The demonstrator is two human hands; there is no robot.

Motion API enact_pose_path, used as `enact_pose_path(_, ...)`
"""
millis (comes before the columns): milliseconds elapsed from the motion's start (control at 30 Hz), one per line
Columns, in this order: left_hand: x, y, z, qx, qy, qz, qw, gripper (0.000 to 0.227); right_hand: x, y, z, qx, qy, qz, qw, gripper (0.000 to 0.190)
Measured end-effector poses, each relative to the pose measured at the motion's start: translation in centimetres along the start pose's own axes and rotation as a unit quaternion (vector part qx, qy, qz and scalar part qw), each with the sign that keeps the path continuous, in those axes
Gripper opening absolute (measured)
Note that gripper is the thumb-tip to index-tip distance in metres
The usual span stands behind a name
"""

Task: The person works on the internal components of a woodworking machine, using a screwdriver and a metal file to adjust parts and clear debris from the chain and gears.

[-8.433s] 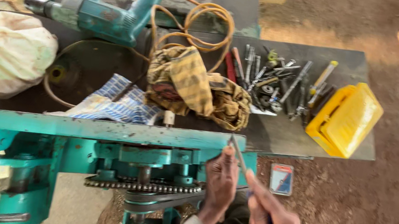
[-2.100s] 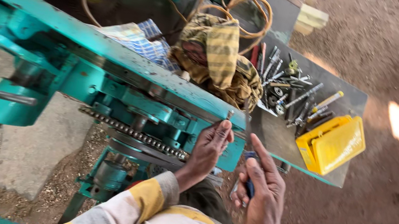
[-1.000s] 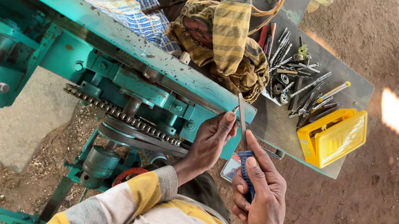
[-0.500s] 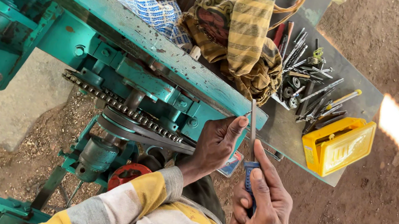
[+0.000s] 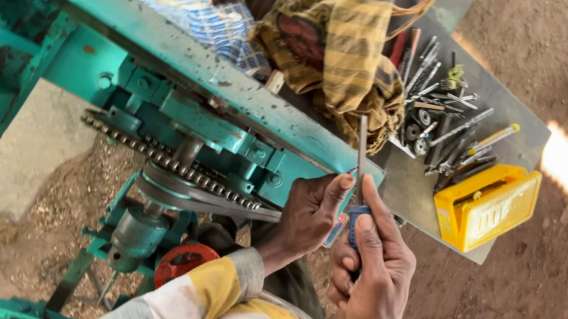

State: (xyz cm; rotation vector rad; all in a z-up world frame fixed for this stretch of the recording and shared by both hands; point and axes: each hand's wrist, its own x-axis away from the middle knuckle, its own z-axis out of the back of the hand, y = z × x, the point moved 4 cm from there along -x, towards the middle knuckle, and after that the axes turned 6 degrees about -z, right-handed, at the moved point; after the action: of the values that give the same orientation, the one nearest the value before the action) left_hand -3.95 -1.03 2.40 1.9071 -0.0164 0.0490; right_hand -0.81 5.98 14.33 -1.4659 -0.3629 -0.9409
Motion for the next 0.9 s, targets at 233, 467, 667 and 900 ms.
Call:
enact_pose_path(233, 0.3, 0.0, -0.1, 0.091, -0.028, 0.085, 0.992, 0.053, 2.7, 0.8, 1.4, 0.033, 0.046, -0.043, 0.997, 0.051)
enact_pose_path(467, -0.1, 0.2, 0.1, 0.095, -0.036, 0.07, 0.992, 0.049, 1.1, -0.1, 0.4, -0.009, -0.002, -0.012, 1.0, 0.05)
enact_pose_path(667, -0.1, -0.9, 0.3, 0.016, -0.037, 0.004, 0.999, 0.053, 0.3, -0.7, -0.2, 0.058, 0.018, 0.003, 0.998, 0.049)
enact_pose_path(900, -0.3, -0.1, 0.4, 0.075, -0.037, 0.067, 0.994, 0.046, 1.8, 0.0, 0.9, 0.031, 0.033, -0.068, 0.997, 0.047)
